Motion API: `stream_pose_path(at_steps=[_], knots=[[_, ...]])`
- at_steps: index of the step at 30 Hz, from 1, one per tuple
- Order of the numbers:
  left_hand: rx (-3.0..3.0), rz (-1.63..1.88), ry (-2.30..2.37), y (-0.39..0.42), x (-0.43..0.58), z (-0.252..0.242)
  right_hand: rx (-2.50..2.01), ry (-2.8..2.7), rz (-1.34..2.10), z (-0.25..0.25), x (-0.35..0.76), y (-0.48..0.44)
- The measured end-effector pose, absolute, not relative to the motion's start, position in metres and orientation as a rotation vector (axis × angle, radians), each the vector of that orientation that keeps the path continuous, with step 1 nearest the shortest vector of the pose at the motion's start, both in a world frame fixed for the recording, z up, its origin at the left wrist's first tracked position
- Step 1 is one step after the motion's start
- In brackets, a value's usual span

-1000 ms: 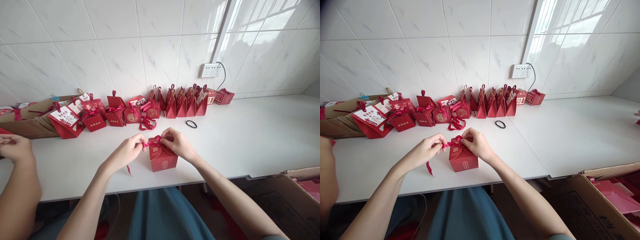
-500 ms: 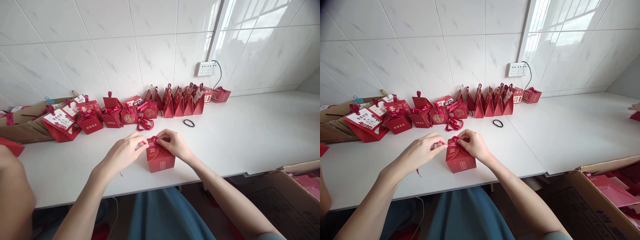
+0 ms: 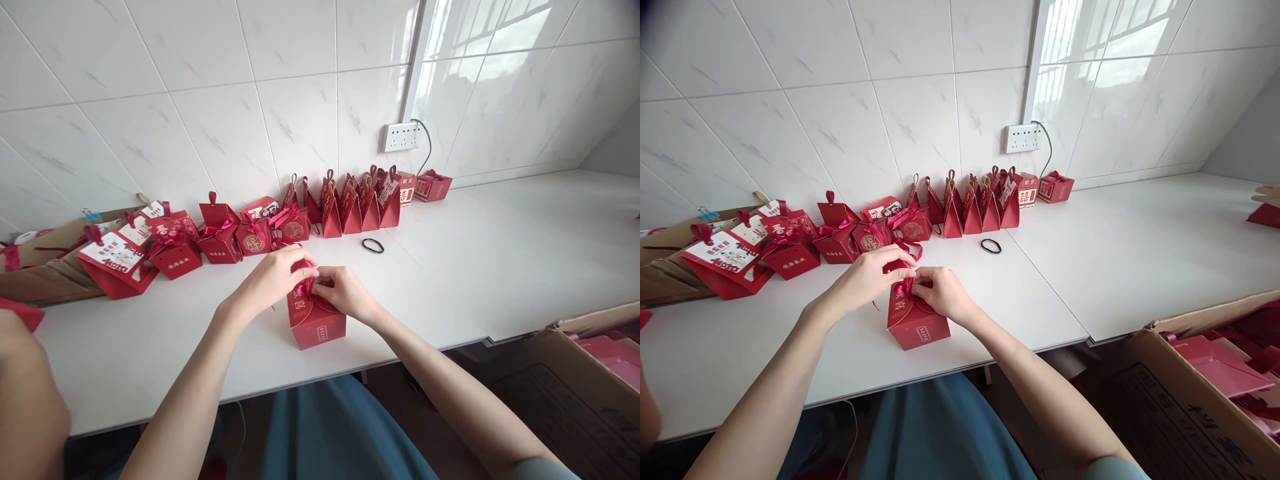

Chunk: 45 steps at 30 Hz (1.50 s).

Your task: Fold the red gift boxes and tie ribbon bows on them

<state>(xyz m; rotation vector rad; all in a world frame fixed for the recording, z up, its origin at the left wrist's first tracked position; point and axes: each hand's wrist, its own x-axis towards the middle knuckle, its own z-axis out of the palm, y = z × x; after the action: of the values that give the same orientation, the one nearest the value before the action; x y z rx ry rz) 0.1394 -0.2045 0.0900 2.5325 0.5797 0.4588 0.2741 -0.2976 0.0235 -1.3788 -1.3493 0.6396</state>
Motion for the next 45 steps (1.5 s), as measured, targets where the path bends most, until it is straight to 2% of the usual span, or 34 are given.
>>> stream_pose_path(at_steps=[12, 17, 24, 36, 41, 45], knots=[[2.19, 0.667, 0.629, -0.186, 0.137, 0.047, -1.241, -1.256, 0.712, 0.017, 0.278, -0.294], [2.235, 0.564, 0.636, -0.199, 0.129, 0.043, -1.284, -1.126, 0.72, 0.016, 0.276, -0.295], [2.271, 0.615, 0.585, -0.212, 0.123, 0.044, -1.296, -1.128, 0.718, 0.019, 0.271, -0.296], [1.798, 0.558, 0.601, -0.214, 0.128, 0.033, -1.294, -1.27, 0.695, 0.023, 0.278, -0.297], [1.565, 0.564, 0.626, -0.218, 0.131, 0.033, -1.309, -1.31, 0.573, 0.019, 0.276, -0.297], [1.486, 0.677, 0.688, -0.223, 0.135, 0.031, -1.275, -1.391, 0.313, 0.014, 0.277, -0.305]])
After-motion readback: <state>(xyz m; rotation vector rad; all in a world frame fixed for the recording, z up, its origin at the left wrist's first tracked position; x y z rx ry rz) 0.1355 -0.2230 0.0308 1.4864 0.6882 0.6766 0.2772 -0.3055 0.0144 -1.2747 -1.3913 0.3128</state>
